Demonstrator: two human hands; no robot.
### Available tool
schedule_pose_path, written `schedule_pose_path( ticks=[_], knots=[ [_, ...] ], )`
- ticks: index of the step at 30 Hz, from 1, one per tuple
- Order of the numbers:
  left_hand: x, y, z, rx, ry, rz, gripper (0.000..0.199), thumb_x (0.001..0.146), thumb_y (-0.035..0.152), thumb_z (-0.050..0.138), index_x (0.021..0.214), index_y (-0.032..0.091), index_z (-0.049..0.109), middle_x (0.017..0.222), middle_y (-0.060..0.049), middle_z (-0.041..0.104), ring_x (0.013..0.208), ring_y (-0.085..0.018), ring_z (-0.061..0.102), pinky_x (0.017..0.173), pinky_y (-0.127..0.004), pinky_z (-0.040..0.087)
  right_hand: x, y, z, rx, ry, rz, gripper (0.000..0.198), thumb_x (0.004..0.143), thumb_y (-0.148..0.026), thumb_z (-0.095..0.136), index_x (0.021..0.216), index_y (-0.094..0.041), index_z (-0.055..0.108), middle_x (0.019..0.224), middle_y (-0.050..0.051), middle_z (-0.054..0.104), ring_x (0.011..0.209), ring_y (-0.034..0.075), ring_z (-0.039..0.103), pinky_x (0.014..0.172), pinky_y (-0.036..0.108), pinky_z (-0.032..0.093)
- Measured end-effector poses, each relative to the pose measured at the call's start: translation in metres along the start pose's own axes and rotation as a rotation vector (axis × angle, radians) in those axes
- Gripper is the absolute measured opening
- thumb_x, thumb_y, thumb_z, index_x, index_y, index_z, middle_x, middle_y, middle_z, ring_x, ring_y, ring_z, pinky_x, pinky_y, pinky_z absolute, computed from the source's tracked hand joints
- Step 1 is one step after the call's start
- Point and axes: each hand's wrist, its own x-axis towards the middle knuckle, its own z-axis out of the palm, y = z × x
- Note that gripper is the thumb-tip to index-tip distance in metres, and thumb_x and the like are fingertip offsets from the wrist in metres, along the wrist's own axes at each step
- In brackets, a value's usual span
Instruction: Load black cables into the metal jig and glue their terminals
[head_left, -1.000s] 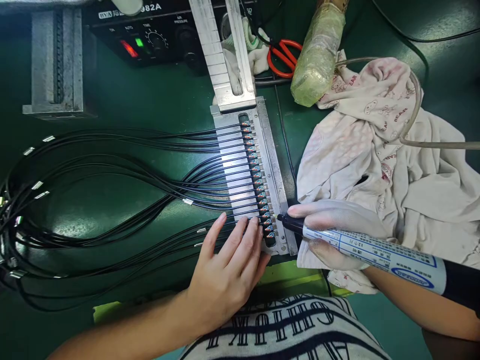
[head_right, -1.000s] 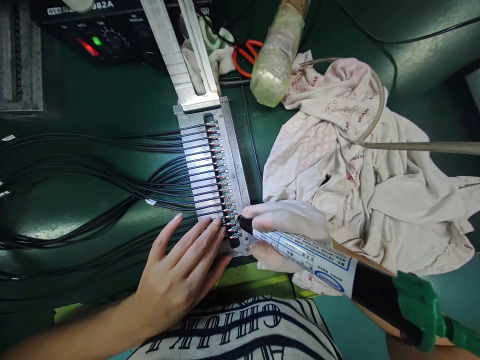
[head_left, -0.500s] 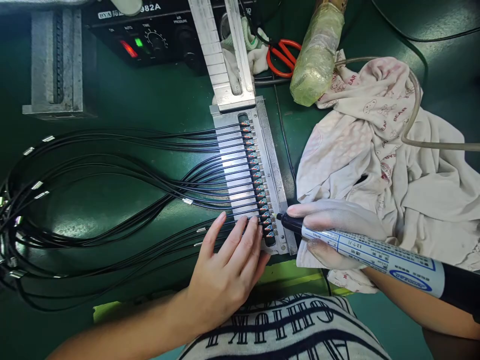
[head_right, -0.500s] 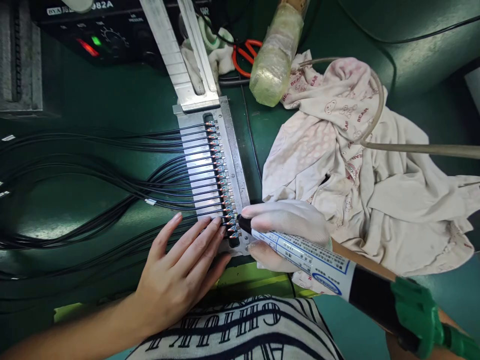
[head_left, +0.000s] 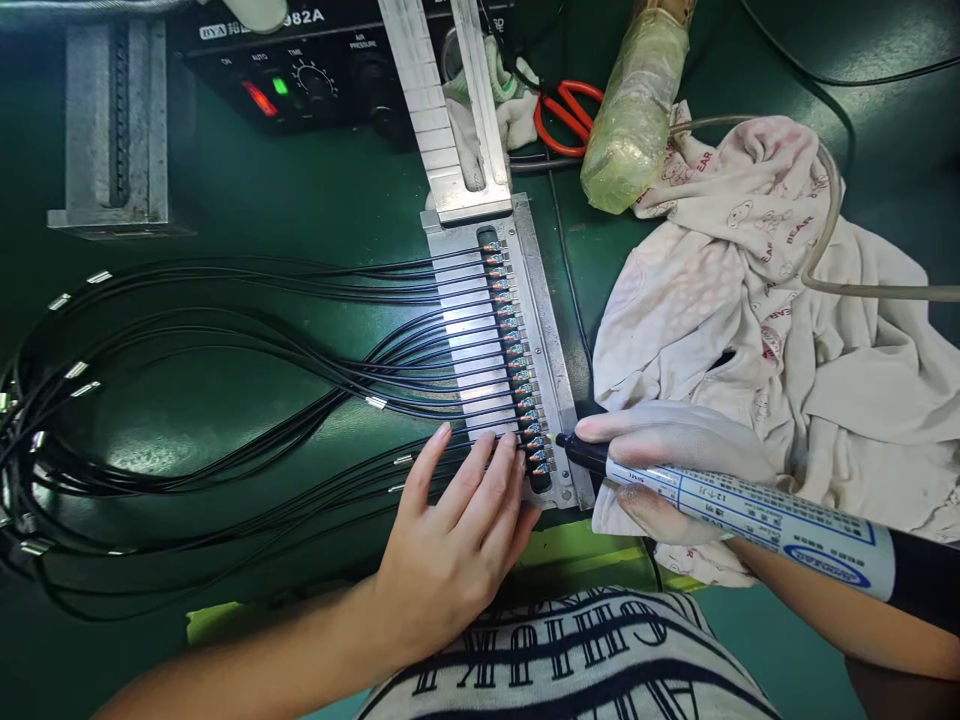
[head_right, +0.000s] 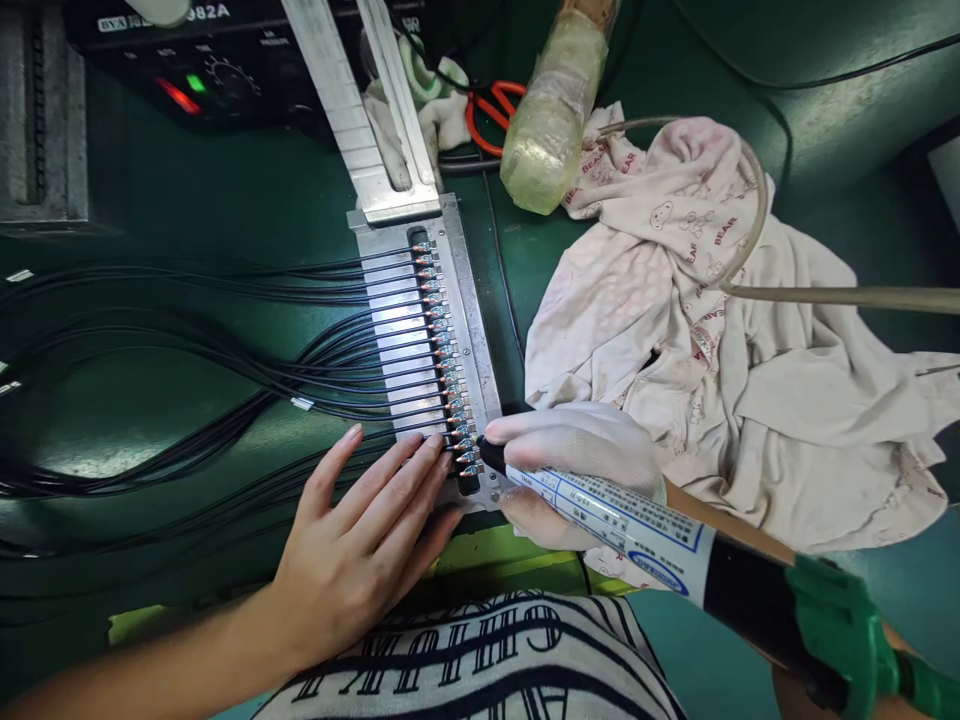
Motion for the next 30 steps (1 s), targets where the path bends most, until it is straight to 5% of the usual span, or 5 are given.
schedule_pose_path(
  ticks=[6, 16, 20, 30],
  knots=[
    [0.0, 0.0, 0.002, -0.001, -0.003, 0.005, 0.03, 0.09, 0.021, 0.068, 0.114, 0.002, 0.068, 0.122, -0.015, 0.069, 0.112, -0.027, 0.067, 0.121, -0.05, 0.027, 0.006, 0.0, -0.011, 0.024, -0.112, -0.002, 0.019, 0.083, -0.017, 0.067, 0.101, -0.019, 0.063, 0.101, 0.011, 0.073, 0.09, 0.02, 0.073, 0.078, 0.029, 0.065],
    [0.0, 0.0, 0.0, -0.004, 0.006, -0.003, 0.03, 0.091, 0.021, 0.068, 0.115, 0.003, 0.068, 0.123, -0.015, 0.068, 0.113, -0.027, 0.066, 0.121, -0.05, 0.027, 0.003, -0.001, 0.0, 0.03, 0.025, 0.004, 0.017, 0.08, -0.017, 0.067, 0.097, -0.017, 0.063, 0.096, 0.013, 0.073, 0.087, 0.019, 0.073, 0.078, 0.027, 0.062],
    [0.0, 0.0, 0.001, -0.004, 0.0, 0.002, 0.03, 0.091, 0.021, 0.068, 0.114, 0.003, 0.068, 0.122, -0.014, 0.069, 0.112, -0.027, 0.066, 0.121, -0.051, 0.028, 0.005, 0.0, -0.003, 0.044, -0.06, -0.012, 0.019, 0.081, -0.015, 0.067, 0.099, -0.017, 0.064, 0.099, 0.012, 0.073, 0.09, 0.019, 0.073, 0.079, 0.027, 0.063],
    [-0.001, -0.001, 0.002, -0.012, 0.0, 0.008, 0.03, 0.091, 0.02, 0.068, 0.114, 0.002, 0.068, 0.122, -0.015, 0.069, 0.112, -0.027, 0.066, 0.12, -0.051, 0.028, 0.003, 0.004, 0.001, 0.074, -0.014, -0.003, 0.017, 0.084, -0.018, 0.065, 0.1, -0.015, 0.063, 0.101, 0.012, 0.072, 0.096, 0.017, 0.072, 0.083, 0.027, 0.062]
  ],
)
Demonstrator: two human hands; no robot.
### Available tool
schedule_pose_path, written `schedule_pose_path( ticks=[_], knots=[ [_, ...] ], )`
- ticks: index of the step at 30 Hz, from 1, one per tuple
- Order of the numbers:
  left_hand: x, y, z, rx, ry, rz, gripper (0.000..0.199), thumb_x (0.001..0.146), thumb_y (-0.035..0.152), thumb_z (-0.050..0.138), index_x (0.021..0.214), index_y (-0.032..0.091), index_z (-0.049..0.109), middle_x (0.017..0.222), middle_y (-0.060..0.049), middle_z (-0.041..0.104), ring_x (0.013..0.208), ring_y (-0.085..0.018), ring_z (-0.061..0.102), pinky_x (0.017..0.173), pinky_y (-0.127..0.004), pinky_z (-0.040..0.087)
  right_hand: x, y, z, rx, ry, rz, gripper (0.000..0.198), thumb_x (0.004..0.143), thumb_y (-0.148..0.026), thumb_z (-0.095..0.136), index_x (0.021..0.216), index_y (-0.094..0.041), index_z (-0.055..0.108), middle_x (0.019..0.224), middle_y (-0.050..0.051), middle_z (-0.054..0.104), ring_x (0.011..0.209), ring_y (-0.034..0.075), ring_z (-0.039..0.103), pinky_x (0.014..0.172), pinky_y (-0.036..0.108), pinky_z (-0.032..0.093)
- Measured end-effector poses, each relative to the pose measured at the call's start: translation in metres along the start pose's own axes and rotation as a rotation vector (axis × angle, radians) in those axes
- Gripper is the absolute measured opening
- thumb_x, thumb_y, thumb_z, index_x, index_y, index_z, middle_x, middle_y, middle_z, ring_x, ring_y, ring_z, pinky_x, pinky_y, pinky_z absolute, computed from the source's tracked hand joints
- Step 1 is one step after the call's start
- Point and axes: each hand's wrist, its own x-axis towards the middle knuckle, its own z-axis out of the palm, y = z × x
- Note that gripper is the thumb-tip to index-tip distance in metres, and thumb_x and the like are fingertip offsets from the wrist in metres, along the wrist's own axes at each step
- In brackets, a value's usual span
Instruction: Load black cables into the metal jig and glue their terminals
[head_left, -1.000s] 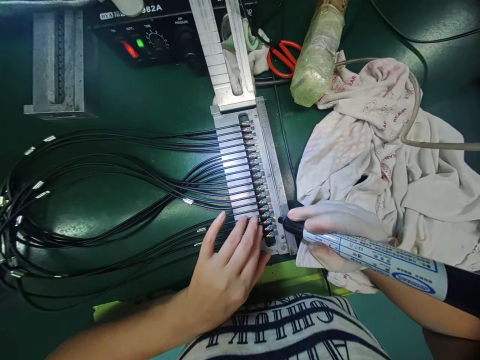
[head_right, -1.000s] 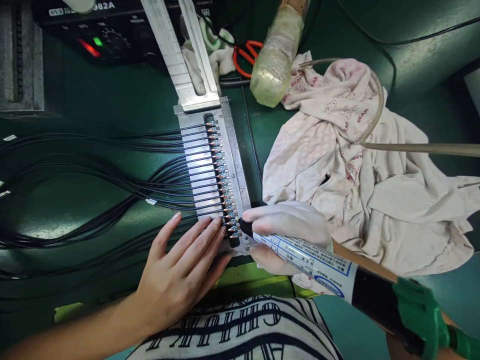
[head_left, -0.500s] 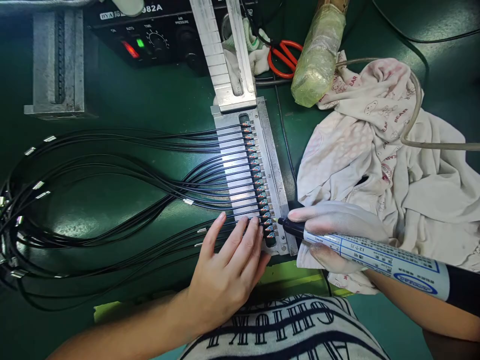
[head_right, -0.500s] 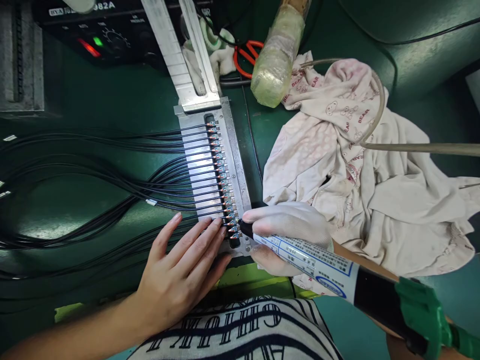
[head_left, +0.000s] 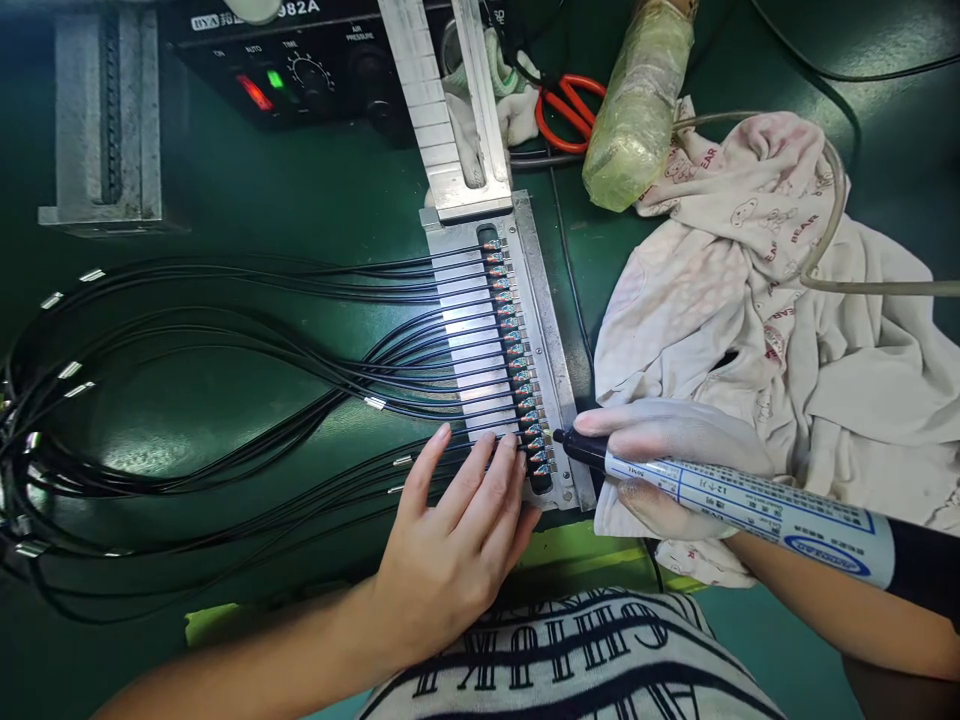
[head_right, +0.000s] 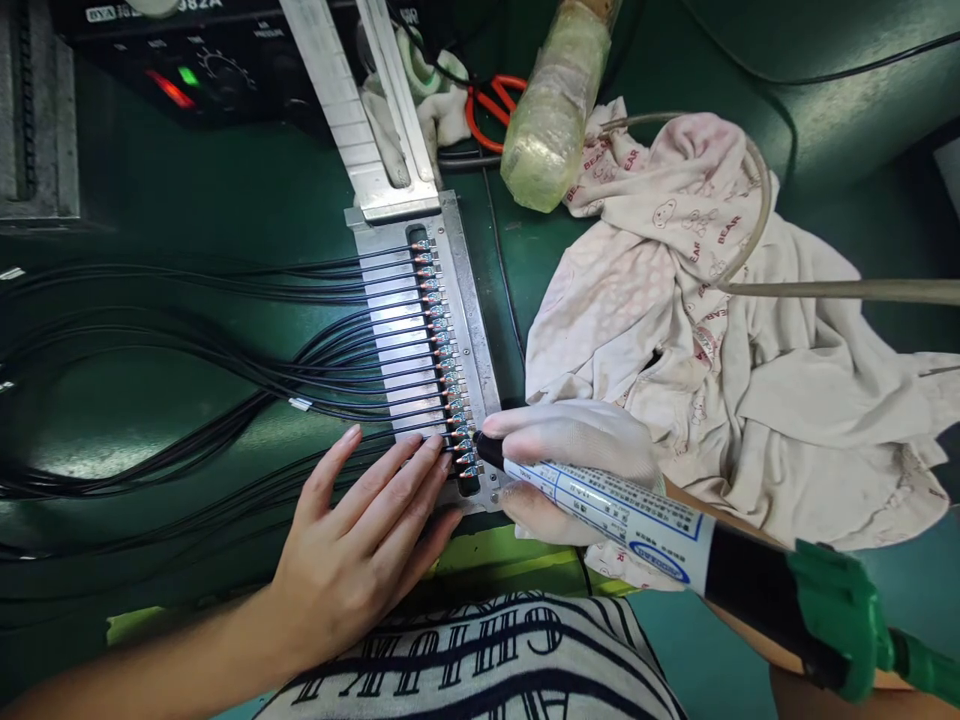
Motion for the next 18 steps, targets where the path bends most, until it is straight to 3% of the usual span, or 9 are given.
schedule_pose_path(
  ticks=[14, 18],
  knots=[
    [-0.0013, 0.0003, 0.0008, -0.003, 0.007, -0.01, 0.03, 0.091, 0.02, 0.067, 0.115, 0.002, 0.067, 0.122, -0.015, 0.069, 0.113, -0.027, 0.066, 0.12, -0.051, 0.027, 0.0038, 0.0006, -0.006, -0.023, -0.069, -0.026, 0.018, 0.083, -0.016, 0.066, 0.101, -0.014, 0.064, 0.103, 0.014, 0.072, 0.097, 0.017, 0.072, 0.085, 0.024, 0.062],
    [-0.0021, -0.0008, 0.0007, -0.008, 0.004, -0.007, 0.03, 0.091, 0.02, 0.067, 0.115, 0.002, 0.067, 0.122, -0.015, 0.069, 0.113, -0.027, 0.066, 0.12, -0.051, 0.028, 0.0024, -0.0006, -0.0003, -0.023, 0.011, -0.004, 0.013, 0.084, -0.017, 0.066, 0.097, -0.013, 0.063, 0.1, 0.014, 0.073, 0.096, 0.015, 0.072, 0.086, 0.022, 0.06]
  ],
)
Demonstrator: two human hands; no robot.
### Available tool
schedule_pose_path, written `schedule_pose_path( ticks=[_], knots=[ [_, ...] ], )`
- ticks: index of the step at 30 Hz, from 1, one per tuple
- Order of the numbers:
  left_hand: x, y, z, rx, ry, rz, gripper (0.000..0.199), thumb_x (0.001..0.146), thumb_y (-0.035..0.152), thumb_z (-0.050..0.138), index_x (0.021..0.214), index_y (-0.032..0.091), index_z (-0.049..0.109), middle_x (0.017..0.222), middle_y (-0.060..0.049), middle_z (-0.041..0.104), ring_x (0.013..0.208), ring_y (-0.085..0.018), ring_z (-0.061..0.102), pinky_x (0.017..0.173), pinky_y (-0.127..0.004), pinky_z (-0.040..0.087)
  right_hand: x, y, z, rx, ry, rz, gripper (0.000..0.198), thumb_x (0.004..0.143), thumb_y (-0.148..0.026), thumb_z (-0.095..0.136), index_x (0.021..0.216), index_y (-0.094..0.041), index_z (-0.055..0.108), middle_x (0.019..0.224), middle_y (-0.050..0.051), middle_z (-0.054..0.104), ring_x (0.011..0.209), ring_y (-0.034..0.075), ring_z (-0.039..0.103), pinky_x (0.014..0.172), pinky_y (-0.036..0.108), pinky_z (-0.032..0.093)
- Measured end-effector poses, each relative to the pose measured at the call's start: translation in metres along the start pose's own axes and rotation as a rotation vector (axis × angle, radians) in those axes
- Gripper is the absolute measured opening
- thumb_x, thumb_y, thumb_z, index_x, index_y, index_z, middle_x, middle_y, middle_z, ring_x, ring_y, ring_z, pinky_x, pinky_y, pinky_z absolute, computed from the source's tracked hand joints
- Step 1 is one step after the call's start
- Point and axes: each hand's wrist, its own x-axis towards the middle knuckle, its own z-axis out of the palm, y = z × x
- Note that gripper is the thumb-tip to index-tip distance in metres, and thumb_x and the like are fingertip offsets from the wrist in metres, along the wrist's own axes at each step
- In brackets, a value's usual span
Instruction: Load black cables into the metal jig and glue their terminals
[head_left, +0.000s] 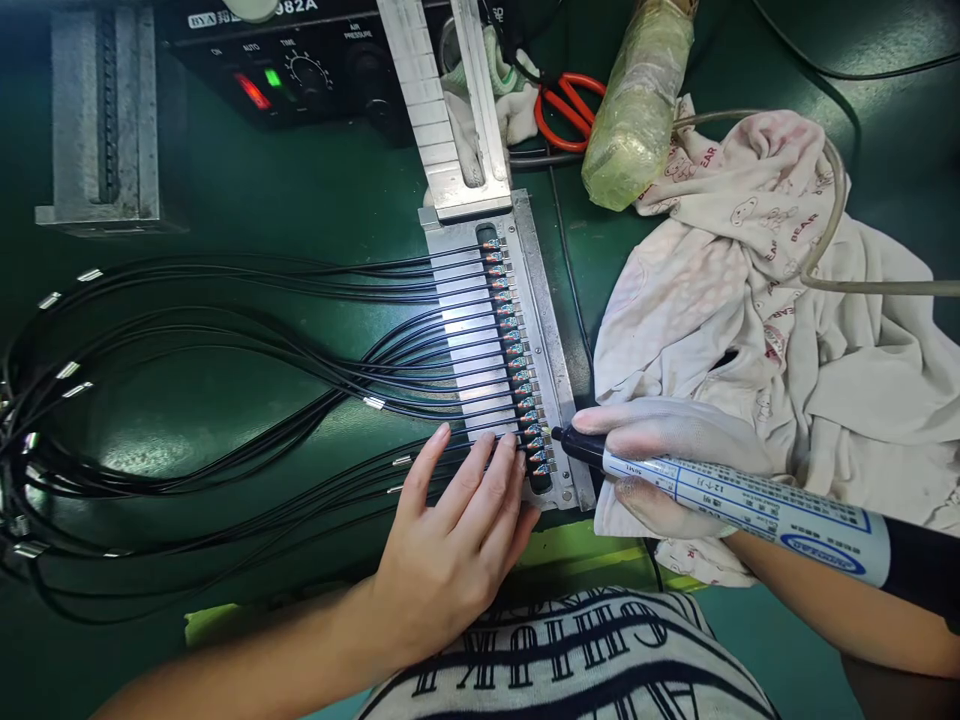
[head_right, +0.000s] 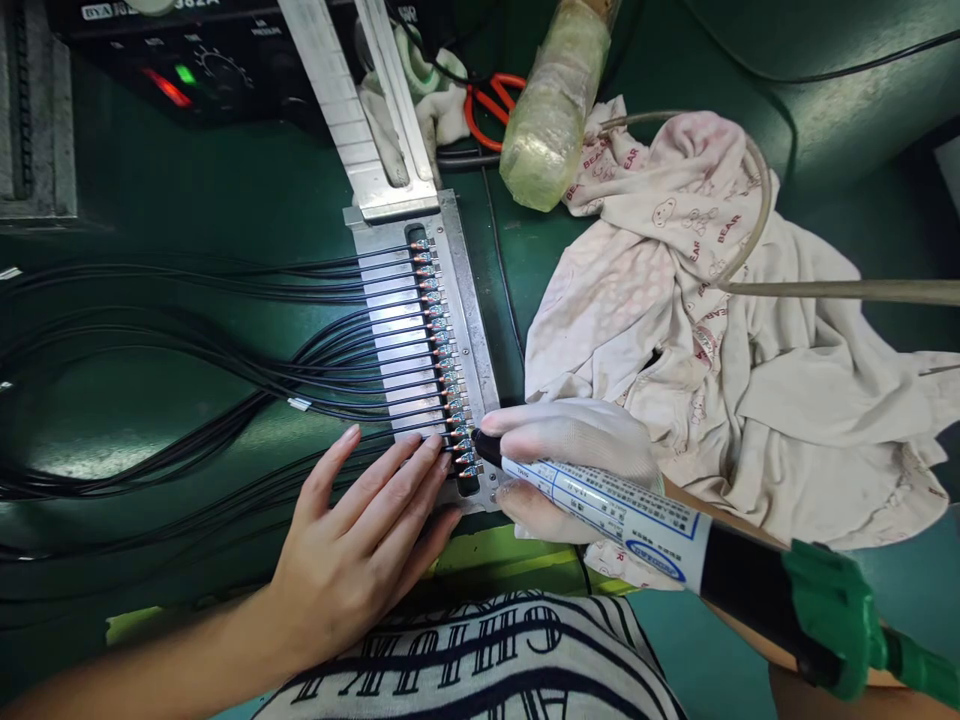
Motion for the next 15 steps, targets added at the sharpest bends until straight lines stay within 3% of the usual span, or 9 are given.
schedule_pose_path(
  ticks=[8, 15],
  knots=[
    [0.002, 0.001, -0.001, 0.005, 0.004, 0.0, 0.031, 0.092, 0.02, 0.067, 0.116, 0.002, 0.066, 0.123, -0.015, 0.068, 0.112, -0.028, 0.066, 0.119, -0.052, 0.029, -0.002, -0.001, -0.001, 0.032, 0.008, -0.014, 0.016, 0.083, -0.016, 0.067, 0.098, -0.012, 0.065, 0.099, 0.014, 0.073, 0.095, 0.017, 0.072, 0.085, 0.024, 0.061],
    [0.001, 0.0, 0.0, 0.009, -0.003, 0.004, 0.031, 0.091, 0.02, 0.067, 0.117, 0.002, 0.066, 0.123, -0.015, 0.068, 0.112, -0.028, 0.066, 0.119, -0.052, 0.03, -0.001, 0.0, -0.008, -0.023, -0.078, -0.041, 0.02, 0.084, -0.02, 0.067, 0.104, -0.017, 0.064, 0.102, 0.01, 0.073, 0.093, 0.018, 0.073, 0.082, 0.025, 0.063]
  ],
)
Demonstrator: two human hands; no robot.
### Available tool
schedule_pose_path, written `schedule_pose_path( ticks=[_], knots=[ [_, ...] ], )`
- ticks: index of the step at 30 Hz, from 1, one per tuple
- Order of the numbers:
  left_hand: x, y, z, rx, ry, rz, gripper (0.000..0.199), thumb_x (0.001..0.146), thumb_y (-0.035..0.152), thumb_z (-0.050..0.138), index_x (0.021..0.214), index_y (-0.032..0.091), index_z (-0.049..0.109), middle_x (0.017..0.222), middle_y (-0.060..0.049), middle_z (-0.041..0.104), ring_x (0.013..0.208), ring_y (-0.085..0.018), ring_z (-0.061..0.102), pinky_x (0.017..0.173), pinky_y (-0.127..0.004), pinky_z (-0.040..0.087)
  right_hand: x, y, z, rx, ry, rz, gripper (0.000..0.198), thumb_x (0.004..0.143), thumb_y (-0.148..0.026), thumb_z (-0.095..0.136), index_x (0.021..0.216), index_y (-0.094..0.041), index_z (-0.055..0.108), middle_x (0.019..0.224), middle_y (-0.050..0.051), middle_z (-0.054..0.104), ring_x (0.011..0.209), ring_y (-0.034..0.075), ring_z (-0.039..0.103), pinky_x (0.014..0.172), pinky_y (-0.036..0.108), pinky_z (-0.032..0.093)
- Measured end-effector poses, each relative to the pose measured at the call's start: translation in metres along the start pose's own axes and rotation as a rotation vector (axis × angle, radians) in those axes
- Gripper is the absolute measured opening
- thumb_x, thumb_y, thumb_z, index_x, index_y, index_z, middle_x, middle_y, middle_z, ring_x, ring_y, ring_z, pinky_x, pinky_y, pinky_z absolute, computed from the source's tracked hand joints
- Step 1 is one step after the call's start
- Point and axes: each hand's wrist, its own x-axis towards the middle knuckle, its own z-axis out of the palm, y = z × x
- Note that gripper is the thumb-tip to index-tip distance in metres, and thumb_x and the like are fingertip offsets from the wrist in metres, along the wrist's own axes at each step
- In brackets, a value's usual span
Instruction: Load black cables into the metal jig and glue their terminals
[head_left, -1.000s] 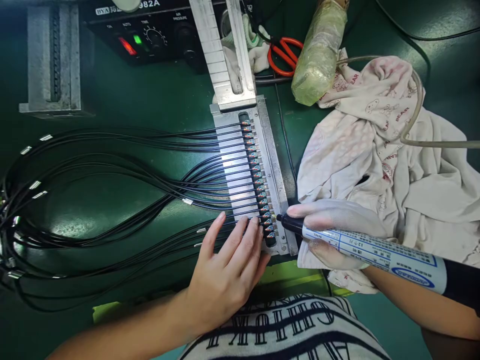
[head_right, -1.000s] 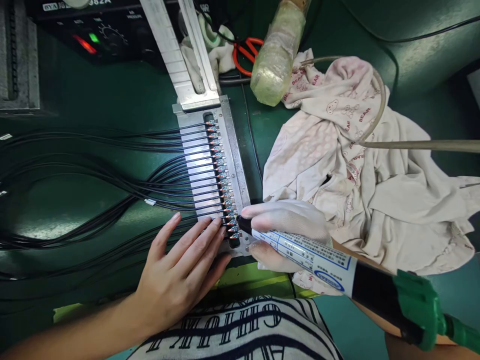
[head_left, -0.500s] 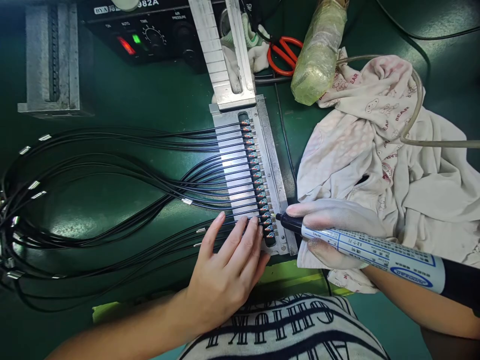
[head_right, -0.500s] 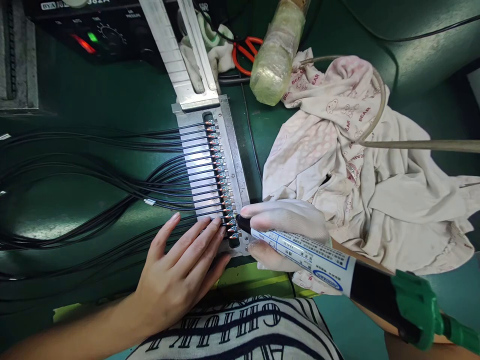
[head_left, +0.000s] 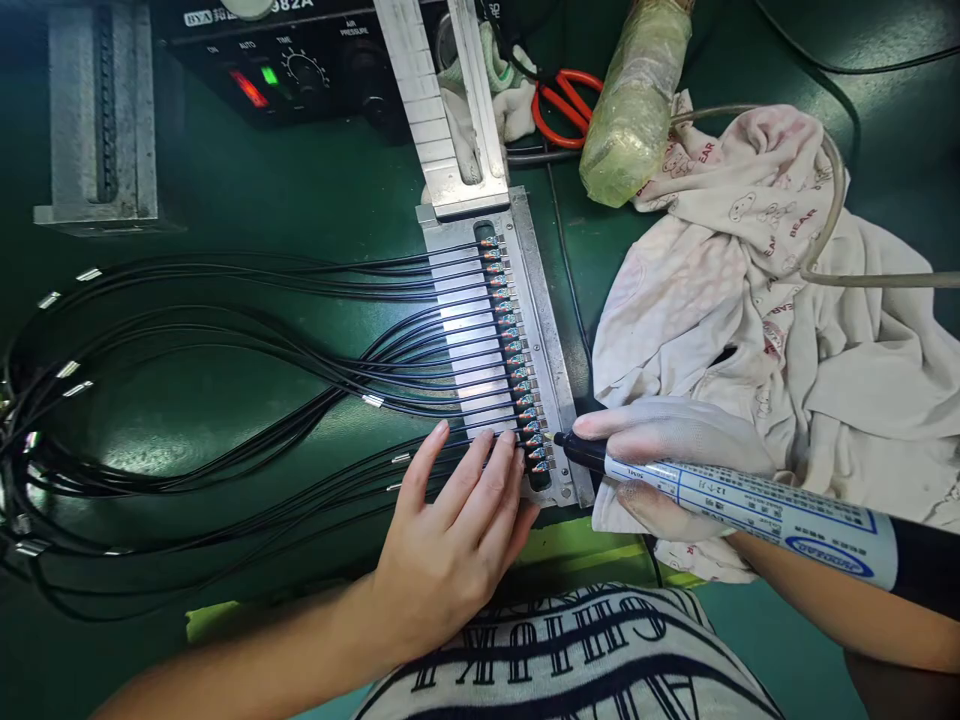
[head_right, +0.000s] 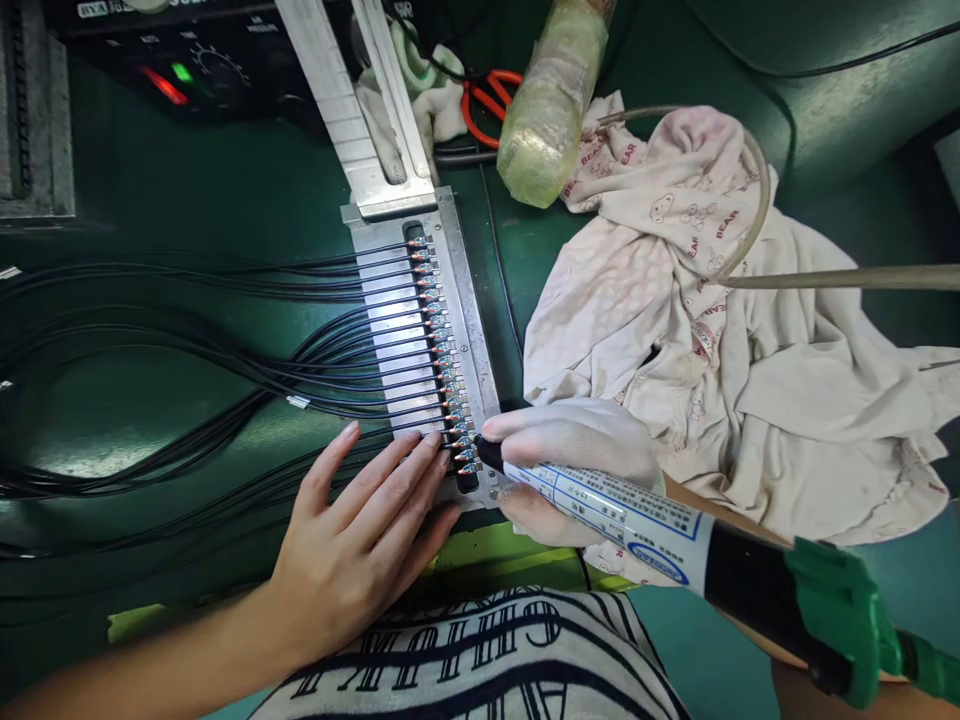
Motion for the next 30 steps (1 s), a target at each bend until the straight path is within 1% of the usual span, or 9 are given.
schedule_pose_path(
  ticks=[2, 5, 9, 11, 13, 18, 23, 28, 30],
  knots=[
    [0.0, 0.0, 0.0, 0.001, -0.001, -0.002, 0.031, 0.091, 0.021, 0.067, 0.116, 0.002, 0.066, 0.122, -0.015, 0.069, 0.112, -0.027, 0.066, 0.119, -0.052, 0.03, 0.0, 0.0, 0.001, 0.011, 0.01, 0.003, 0.018, 0.084, -0.02, 0.068, 0.101, -0.016, 0.063, 0.101, 0.011, 0.073, 0.093, 0.018, 0.073, 0.083, 0.024, 0.063],
    [0.001, 0.0, 0.0, 0.003, 0.006, 0.003, 0.031, 0.091, 0.021, 0.068, 0.115, 0.002, 0.067, 0.121, -0.015, 0.069, 0.112, -0.028, 0.066, 0.12, -0.052, 0.029, 0.0, -0.001, 0.002, 0.02, 0.038, 0.017, 0.016, 0.084, -0.019, 0.067, 0.1, -0.017, 0.064, 0.1, 0.01, 0.073, 0.093, 0.016, 0.073, 0.084, 0.022, 0.062],
    [0.001, 0.0, -0.001, -0.003, -0.002, 0.006, 0.032, 0.09, 0.02, 0.069, 0.116, 0.002, 0.067, 0.122, -0.015, 0.069, 0.111, -0.027, 0.066, 0.12, -0.051, 0.029, 0.0, -0.001, 0.003, 0.027, 0.041, -0.004, 0.022, 0.082, -0.02, 0.07, 0.103, -0.017, 0.064, 0.099, 0.01, 0.073, 0.091, 0.017, 0.073, 0.082, 0.023, 0.063],
    [0.001, 0.0, -0.001, -0.004, -0.006, 0.007, 0.032, 0.09, 0.02, 0.069, 0.116, 0.002, 0.067, 0.122, -0.015, 0.069, 0.111, -0.027, 0.067, 0.12, -0.051, 0.029, -0.001, -0.001, 0.004, 0.025, 0.047, 0.017, 0.023, 0.082, -0.021, 0.069, 0.104, -0.019, 0.064, 0.099, 0.009, 0.073, 0.091, 0.018, 0.073, 0.08, 0.026, 0.064],
    [0.0, 0.001, 0.0, -0.001, 0.0, 0.007, 0.031, 0.09, 0.02, 0.069, 0.116, 0.002, 0.067, 0.122, -0.015, 0.069, 0.111, -0.027, 0.067, 0.12, -0.051, 0.028, -0.002, -0.001, 0.006, 0.018, 0.067, 0.05, 0.022, 0.083, -0.021, 0.068, 0.104, -0.02, 0.063, 0.1, 0.008, 0.073, 0.092, 0.018, 0.073, 0.079, 0.028, 0.064],
    [0.001, 0.002, -0.001, 0.0, 0.001, -0.003, 0.031, 0.09, 0.02, 0.069, 0.115, 0.002, 0.067, 0.122, -0.015, 0.068, 0.112, -0.027, 0.066, 0.121, -0.051, 0.028, -0.004, -0.001, 0.009, 0.019, 0.082, 0.062, 0.02, 0.082, -0.02, 0.068, 0.101, -0.017, 0.063, 0.102, 0.012, 0.072, 0.094, 0.019, 0.072, 0.082, 0.028, 0.062],
    [0.001, 0.001, -0.002, -0.001, 0.001, 0.001, 0.031, 0.09, 0.02, 0.069, 0.115, 0.002, 0.067, 0.122, -0.015, 0.069, 0.112, -0.027, 0.066, 0.121, -0.051, 0.027, -0.004, -0.001, 0.01, 0.017, 0.108, 0.051, 0.018, 0.084, -0.021, 0.066, 0.101, -0.016, 0.063, 0.101, 0.01, 0.073, 0.094, 0.017, 0.072, 0.082, 0.027, 0.062],
    [0.0, 0.0, -0.001, -0.003, 0.001, -0.003, 0.03, 0.091, 0.02, 0.068, 0.114, 0.002, 0.067, 0.121, -0.015, 0.069, 0.112, -0.027, 0.066, 0.122, -0.051, 0.026, -0.003, -0.003, 0.012, 0.007, 0.137, 0.089, 0.015, 0.085, -0.023, 0.065, 0.099, -0.019, 0.063, 0.1, 0.009, 0.073, 0.092, 0.017, 0.072, 0.078, 0.028, 0.062],
    [0.0, 0.0, -0.002, -0.005, -0.003, -0.003, 0.03, 0.09, 0.02, 0.068, 0.114, 0.002, 0.068, 0.121, -0.014, 0.069, 0.112, -0.027, 0.066, 0.122, -0.05, 0.027, -0.003, -0.003, 0.013, 0.007, 0.142, 0.082, 0.014, 0.085, -0.023, 0.065, 0.098, -0.018, 0.064, 0.099, 0.01, 0.073, 0.09, 0.017, 0.073, 0.078, 0.027, 0.062]
  ],
)
